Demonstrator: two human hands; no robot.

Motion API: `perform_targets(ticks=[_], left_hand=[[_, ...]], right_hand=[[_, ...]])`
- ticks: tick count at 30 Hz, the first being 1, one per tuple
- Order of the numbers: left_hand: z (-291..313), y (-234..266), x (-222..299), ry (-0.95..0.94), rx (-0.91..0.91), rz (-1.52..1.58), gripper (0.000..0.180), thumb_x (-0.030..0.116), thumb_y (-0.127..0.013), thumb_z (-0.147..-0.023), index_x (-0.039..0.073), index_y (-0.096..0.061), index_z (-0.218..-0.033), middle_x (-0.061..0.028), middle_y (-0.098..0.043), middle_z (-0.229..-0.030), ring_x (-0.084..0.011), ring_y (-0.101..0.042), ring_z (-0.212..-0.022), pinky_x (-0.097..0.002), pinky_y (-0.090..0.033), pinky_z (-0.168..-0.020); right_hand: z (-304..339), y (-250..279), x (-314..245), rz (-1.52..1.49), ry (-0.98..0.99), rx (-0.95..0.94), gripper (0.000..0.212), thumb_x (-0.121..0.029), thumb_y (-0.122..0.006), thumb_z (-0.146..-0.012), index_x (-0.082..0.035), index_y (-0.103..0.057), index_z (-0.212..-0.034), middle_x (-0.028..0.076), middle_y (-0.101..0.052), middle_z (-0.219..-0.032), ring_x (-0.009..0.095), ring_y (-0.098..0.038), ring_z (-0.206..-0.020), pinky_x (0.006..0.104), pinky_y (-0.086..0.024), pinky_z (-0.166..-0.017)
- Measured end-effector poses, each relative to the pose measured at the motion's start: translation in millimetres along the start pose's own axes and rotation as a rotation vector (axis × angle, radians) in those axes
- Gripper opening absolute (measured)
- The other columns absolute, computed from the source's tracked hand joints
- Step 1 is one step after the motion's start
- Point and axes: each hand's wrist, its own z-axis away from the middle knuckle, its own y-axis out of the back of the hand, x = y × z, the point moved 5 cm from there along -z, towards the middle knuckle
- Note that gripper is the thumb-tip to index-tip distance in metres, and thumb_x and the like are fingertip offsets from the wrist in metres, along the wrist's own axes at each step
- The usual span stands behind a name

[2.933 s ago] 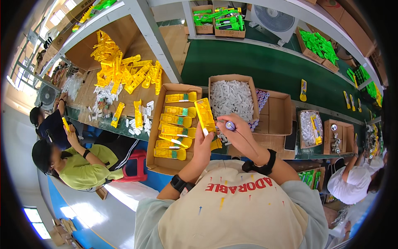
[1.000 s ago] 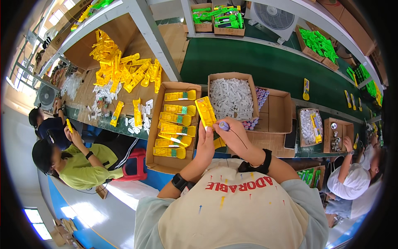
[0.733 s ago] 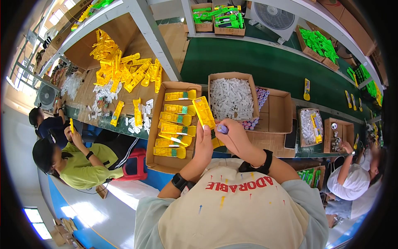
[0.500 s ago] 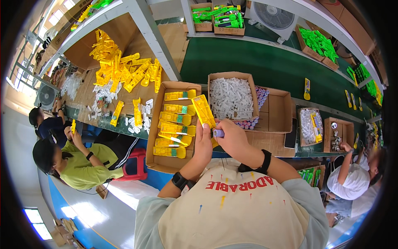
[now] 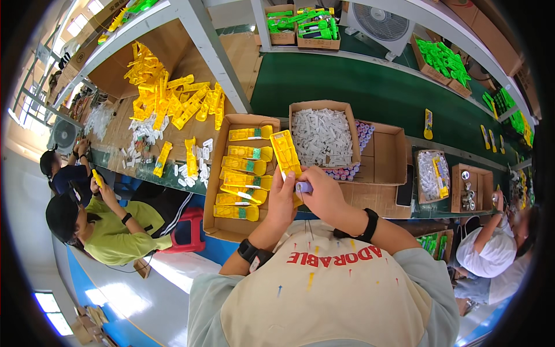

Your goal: Manually assembling and packaging small yellow and blue plastic components into trays in a factory setting.

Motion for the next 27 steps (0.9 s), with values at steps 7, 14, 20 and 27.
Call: perform_targets(ticks=[7, 14, 20, 27], left_hand=[[-0.7, 7.6, -1.7, -0.086, 0.005, -0.142, 0.038, 0.016, -0.039, -0.092, 0.005, -0.03, -0.127, -0.0069, -0.046, -0.116, -0.0148, -0.045, -0.106, -0.0276, -0.038, -0.089], [3.0, -0.3, 3.1, -0.112, -0.036, -0.218, 0.043, 0.013, -0.041, -0.09, 0.003, -0.026, -0.129, -0.0054, -0.043, -0.118, -0.0113, -0.042, -0.105, -0.025, -0.034, -0.091], [6.9, -7.7, 5.4, -0.089, -0.106, -0.326, 0.04, 0.01, -0.036, -0.091, 0.003, -0.027, -0.13, -0.0077, -0.04, -0.124, -0.0152, -0.038, -0.114, -0.0278, -0.029, -0.096], [4.2, -3.3, -3.4, -0.073, -0.079, -0.211, 0.04, 0.015, -0.036, -0.092, 0.004, -0.028, -0.129, -0.0066, -0.041, -0.123, -0.0135, -0.038, -0.113, -0.0269, -0.03, -0.095]], right_hand=[[-10.7, 3.2, 11.0, -0.24, -0.163, -0.024, 0.018, -0.014, -0.061, -0.074, 0.0, -0.055, -0.084, 0.013, -0.056, -0.079, 0.025, -0.053, -0.067, 0.031, -0.042, -0.058], [-17.7, 2.7, 23.1, -0.416, -0.461, -0.104, 0.023, -0.021, -0.057, -0.081, 0.001, -0.057, -0.085, 0.004, -0.054, -0.066, 0.01, -0.049, -0.056, 0.024, -0.04, -0.05], [-25.9, 10.7, 17.3, -0.461, -0.59, -0.119, 0.023, -0.022, -0.057, -0.081, 0.001, -0.056, -0.084, 0.006, -0.053, -0.065, 0.014, -0.052, -0.059, 0.0277, -0.042, -0.052], [-23.0, 15.5, -0.4, 0.058, -0.061, 0.041, 0.014, -0.011, -0.06, -0.076, -0.001, -0.055, -0.084, 0.011, -0.054, -0.074, 0.024, -0.055, -0.065, 0.0291, -0.044, -0.056]])
